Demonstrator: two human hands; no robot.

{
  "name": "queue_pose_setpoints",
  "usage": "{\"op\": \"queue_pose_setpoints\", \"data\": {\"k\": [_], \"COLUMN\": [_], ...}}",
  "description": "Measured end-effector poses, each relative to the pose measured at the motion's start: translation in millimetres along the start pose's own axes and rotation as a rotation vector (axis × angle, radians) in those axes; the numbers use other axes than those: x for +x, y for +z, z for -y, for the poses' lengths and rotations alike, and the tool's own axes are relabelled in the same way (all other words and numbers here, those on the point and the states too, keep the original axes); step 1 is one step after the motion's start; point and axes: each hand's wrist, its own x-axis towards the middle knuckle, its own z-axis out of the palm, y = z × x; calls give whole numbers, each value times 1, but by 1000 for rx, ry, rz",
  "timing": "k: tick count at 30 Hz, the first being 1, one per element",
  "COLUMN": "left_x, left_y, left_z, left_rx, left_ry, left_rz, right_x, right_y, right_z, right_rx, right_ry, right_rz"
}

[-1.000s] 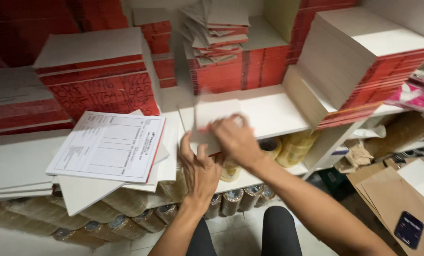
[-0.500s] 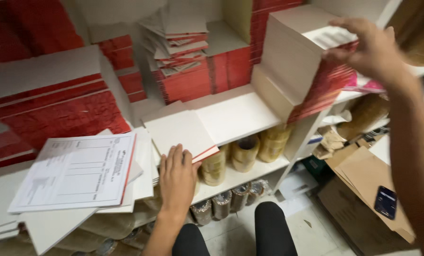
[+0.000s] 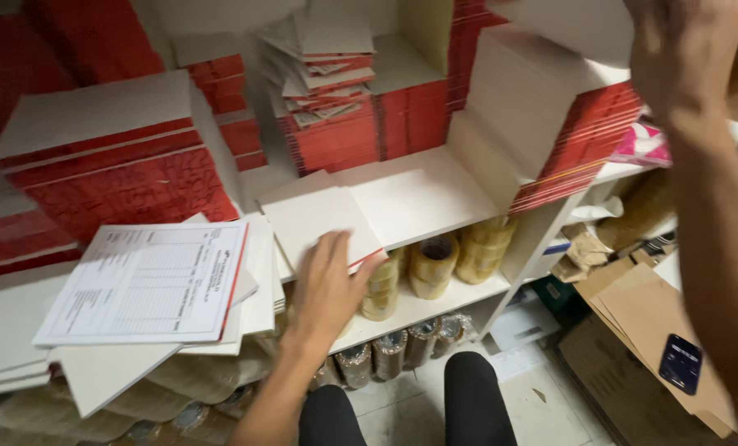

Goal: The person sits on the floor in front of a shelf and organizes stacks of white and red papers. They pick up papers, flip through them, and place them into neat piles on the shelf. The person also handles yellow papers and stacks them separately.

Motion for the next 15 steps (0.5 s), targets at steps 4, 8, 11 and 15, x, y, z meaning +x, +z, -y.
{"op": "queue_pose_setpoints", "data": {"k": [4,8,11,15], "left_x": [34,55,57,45], "left_y": [0,-34,-41,-10], "left_z": [-28,-42,-36,20], "left_rx": [-909,-1579,-1563,-746], "left_ry": [-251,-493,-692,-656], "left_rz": [187,216,-43,-159], "right_x": [-23,-38,-85,-126], "right_y": [15,5,35,99], "right_z": [101,233,276,304], "right_rx": [-459,83,124,631], "right_ry": [-95,-226,-245,-371], "right_rz": [-301,-281,331,60]}}
